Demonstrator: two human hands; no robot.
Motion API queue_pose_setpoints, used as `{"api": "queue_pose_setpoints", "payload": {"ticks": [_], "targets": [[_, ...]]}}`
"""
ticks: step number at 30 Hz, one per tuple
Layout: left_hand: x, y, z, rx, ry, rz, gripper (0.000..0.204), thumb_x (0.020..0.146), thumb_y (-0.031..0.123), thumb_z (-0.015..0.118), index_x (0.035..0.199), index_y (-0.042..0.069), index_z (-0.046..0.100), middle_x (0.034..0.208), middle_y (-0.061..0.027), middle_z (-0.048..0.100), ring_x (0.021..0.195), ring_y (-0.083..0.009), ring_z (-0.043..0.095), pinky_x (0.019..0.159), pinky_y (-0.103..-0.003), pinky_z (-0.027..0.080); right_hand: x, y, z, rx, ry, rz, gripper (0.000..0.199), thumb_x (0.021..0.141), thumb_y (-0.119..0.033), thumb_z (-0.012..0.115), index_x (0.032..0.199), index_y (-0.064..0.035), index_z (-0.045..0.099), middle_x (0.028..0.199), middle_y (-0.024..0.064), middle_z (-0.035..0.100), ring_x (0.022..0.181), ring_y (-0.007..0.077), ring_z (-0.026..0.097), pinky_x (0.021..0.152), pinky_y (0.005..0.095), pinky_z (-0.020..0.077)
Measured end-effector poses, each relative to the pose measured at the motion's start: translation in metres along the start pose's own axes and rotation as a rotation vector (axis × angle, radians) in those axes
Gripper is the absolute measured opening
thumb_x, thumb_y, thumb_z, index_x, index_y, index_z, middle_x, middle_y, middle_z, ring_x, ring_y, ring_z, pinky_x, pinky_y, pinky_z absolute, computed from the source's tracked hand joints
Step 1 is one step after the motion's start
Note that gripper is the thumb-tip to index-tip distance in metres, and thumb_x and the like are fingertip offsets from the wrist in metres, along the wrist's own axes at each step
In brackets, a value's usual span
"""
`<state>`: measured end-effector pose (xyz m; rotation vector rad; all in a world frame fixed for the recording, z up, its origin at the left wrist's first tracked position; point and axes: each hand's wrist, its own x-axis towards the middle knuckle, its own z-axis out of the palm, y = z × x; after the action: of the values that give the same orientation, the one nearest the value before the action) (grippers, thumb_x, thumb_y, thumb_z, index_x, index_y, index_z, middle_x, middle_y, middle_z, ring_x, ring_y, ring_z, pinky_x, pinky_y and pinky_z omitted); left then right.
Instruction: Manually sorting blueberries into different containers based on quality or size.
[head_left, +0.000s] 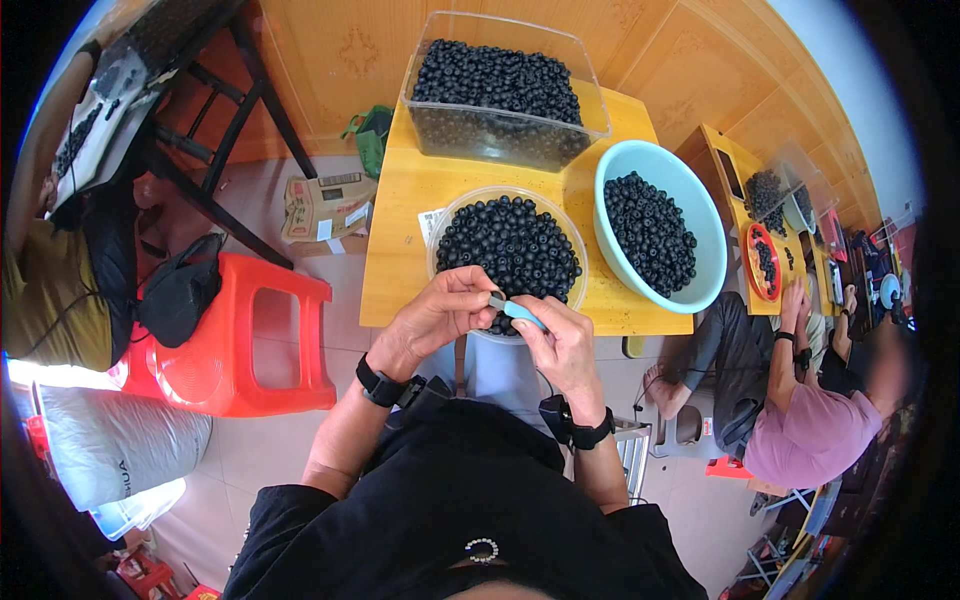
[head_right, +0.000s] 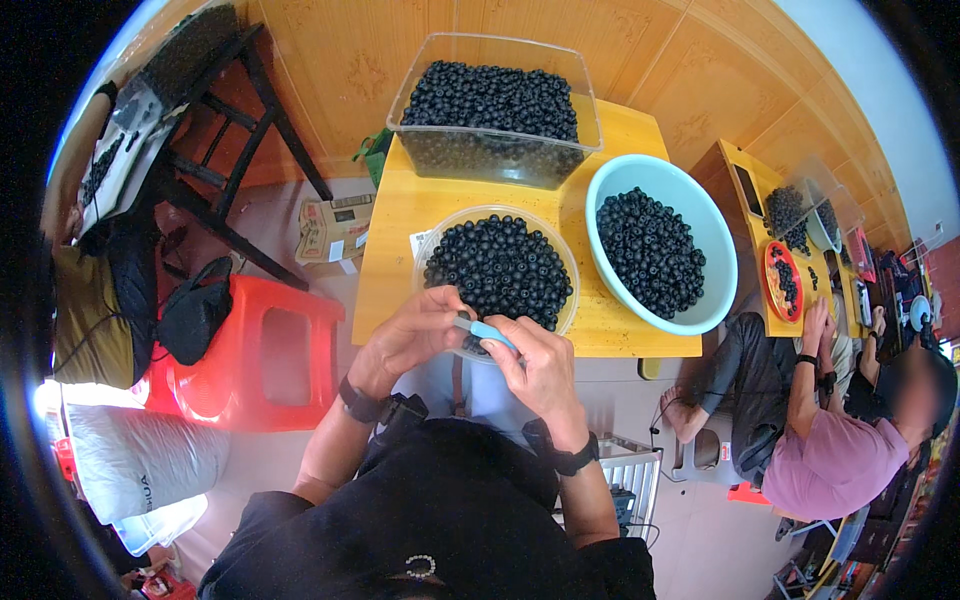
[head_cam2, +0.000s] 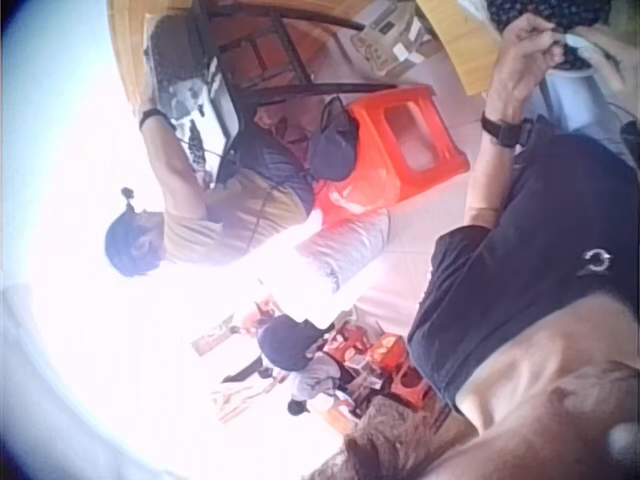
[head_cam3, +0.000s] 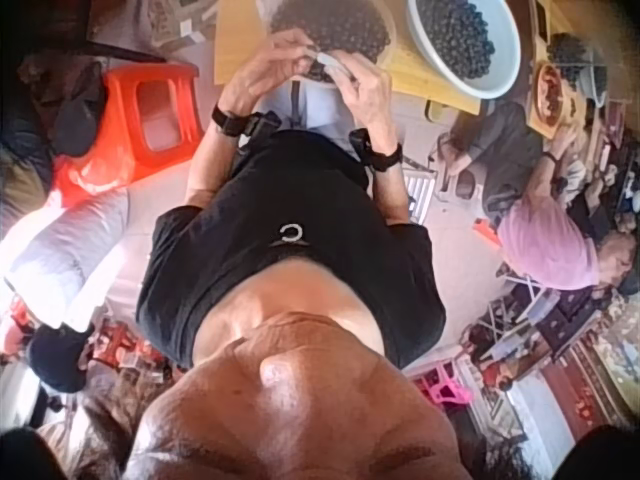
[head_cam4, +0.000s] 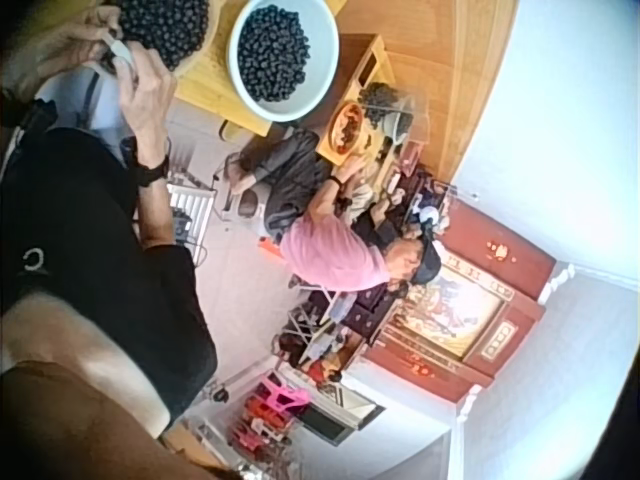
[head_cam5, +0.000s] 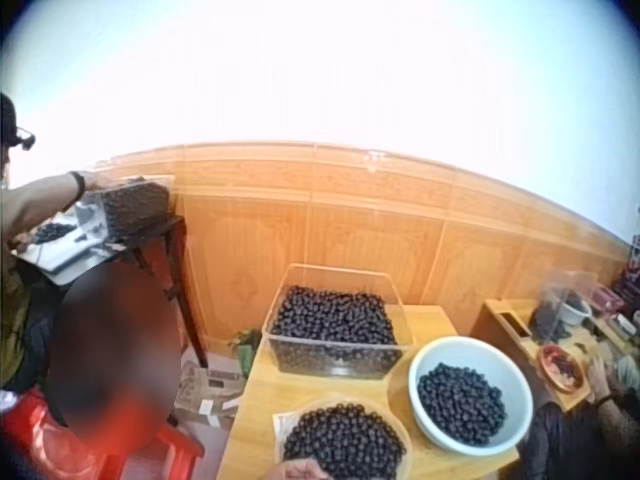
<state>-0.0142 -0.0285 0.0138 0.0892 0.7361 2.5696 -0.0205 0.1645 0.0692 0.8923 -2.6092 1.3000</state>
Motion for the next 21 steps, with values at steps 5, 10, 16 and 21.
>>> {"api": "queue_pose_setpoints", "payload": {"ticks": [5, 10, 16, 21], "targets": [[-0.001, -0.003, -0.005, -0.044, 0.036, 0.011, 0.010, 0.082, 0.008, 0.063, 0.092, 0.006, 0.059, 0.091, -0.0080, 0.063, 0.076, -0.0118, 0.057, 0.068, -0.023, 0.046, 0.002, 0.004, 0.007, 0.034, -0.001, 0.030, 0.017, 0.078, -0.013, 0.065, 0.093, -0.0044, 0.065, 0.068, 0.0095, 0.059, 0.053, 0.0237, 0.057, 0.050, 0.0332, 0.0445], [-0.014, 0.007, 0.019, -0.082, -0.105, -0.006, 0.008, 0.084, 0.008, 0.062, 0.091, 0.005, 0.058, 0.088, -0.0070, 0.062, 0.069, -0.0104, 0.057, 0.064, -0.021, 0.047, -0.003, 0.052, 0.007, -0.089, 0.176, 0.095, 0.017, 0.082, -0.015, 0.062, 0.089, 0.0000, 0.065, 0.074, 0.0155, 0.063, 0.059, 0.0298, 0.059, 0.054, 0.0366, 0.0456], [-0.009, 0.003, 0.015, 0.014, 0.024, 0.029, 0.012, 0.082, 0.010, 0.063, 0.092, 0.008, 0.057, 0.089, -0.0066, 0.057, 0.071, -0.0092, 0.051, 0.061, -0.019, 0.040, 0.005, 0.020, -0.004, 0.078, 0.113, 0.160, 0.018, 0.080, -0.012, 0.065, 0.092, 0.0019, 0.064, 0.072, 0.0106, 0.061, 0.056, 0.0158, 0.055, 0.050, 0.0266, 0.0413], [-0.006, -0.001, 0.010, -0.012, 0.050, 0.022, 0.013, 0.083, 0.006, 0.061, 0.094, 0.007, 0.056, 0.093, -0.0044, 0.059, 0.080, -0.0106, 0.056, 0.071, -0.020, 0.046, 0.003, 0.011, 0.007, 0.410, 0.106, 0.217, 0.023, 0.076, -0.006, 0.069, 0.096, 0.0023, 0.064, 0.077, 0.0032, 0.060, 0.060, 0.0046, 0.048, 0.050, 0.0196, 0.0373]]}}
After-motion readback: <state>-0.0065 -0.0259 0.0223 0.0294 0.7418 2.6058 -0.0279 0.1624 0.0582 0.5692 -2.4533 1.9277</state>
